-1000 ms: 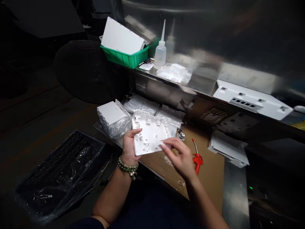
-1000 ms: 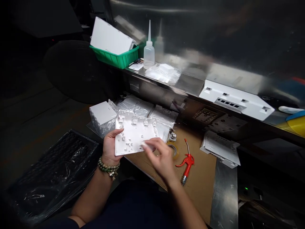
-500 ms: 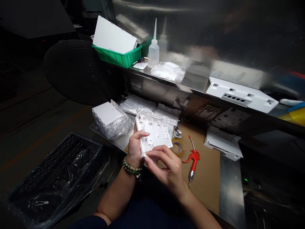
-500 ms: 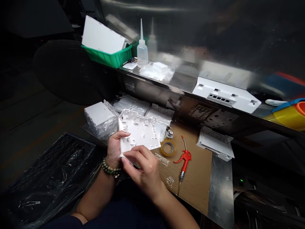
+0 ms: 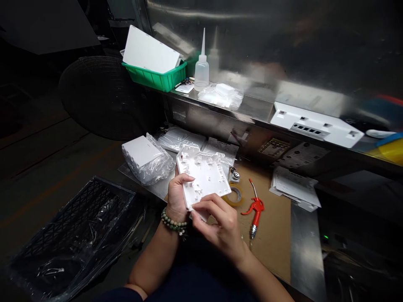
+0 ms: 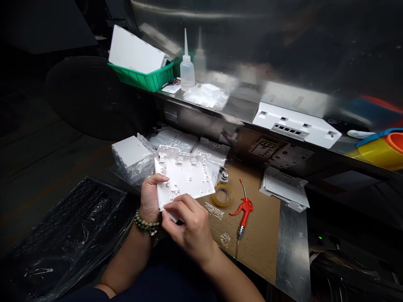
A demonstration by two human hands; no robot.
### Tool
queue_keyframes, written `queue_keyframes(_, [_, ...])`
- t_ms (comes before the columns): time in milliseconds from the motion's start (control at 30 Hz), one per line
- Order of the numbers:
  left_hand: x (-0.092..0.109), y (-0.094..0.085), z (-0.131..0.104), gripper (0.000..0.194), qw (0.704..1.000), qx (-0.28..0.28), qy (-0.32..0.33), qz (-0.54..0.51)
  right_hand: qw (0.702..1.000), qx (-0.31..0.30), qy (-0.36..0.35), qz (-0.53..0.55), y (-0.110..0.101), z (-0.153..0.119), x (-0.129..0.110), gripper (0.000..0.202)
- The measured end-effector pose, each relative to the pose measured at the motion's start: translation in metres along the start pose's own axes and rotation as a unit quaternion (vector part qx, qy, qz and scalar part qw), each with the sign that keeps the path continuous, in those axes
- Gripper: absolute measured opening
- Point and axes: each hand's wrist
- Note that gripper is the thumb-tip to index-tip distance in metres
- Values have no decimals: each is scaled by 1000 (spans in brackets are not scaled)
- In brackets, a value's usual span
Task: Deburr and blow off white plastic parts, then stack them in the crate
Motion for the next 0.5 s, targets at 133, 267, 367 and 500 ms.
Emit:
queue_keyframes(133, [-2,-2,2,73,1000,8,18,-22,1000,10,23,2,-3,1,1,8])
queue_keyframes(267, [-3,1,-1,70,1000,0,1,-26,1000,14,5,24,0,1,-1,8])
queue_keyframes(367, [-2,-1,1,71,999,12,-22,-29,1000,-9,13,2,-3,0,4,7])
queue_keyframes(500, [-1,-4,3,73,999,16,-3,-33,1000,9,27,-6,-6,2,5,5])
Point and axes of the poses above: each hand's wrist, its own z-axis towards the middle knuckle, its own y-axis out of the palm, x = y × z, and after that the axes turned 14 degrees about x, right-handed
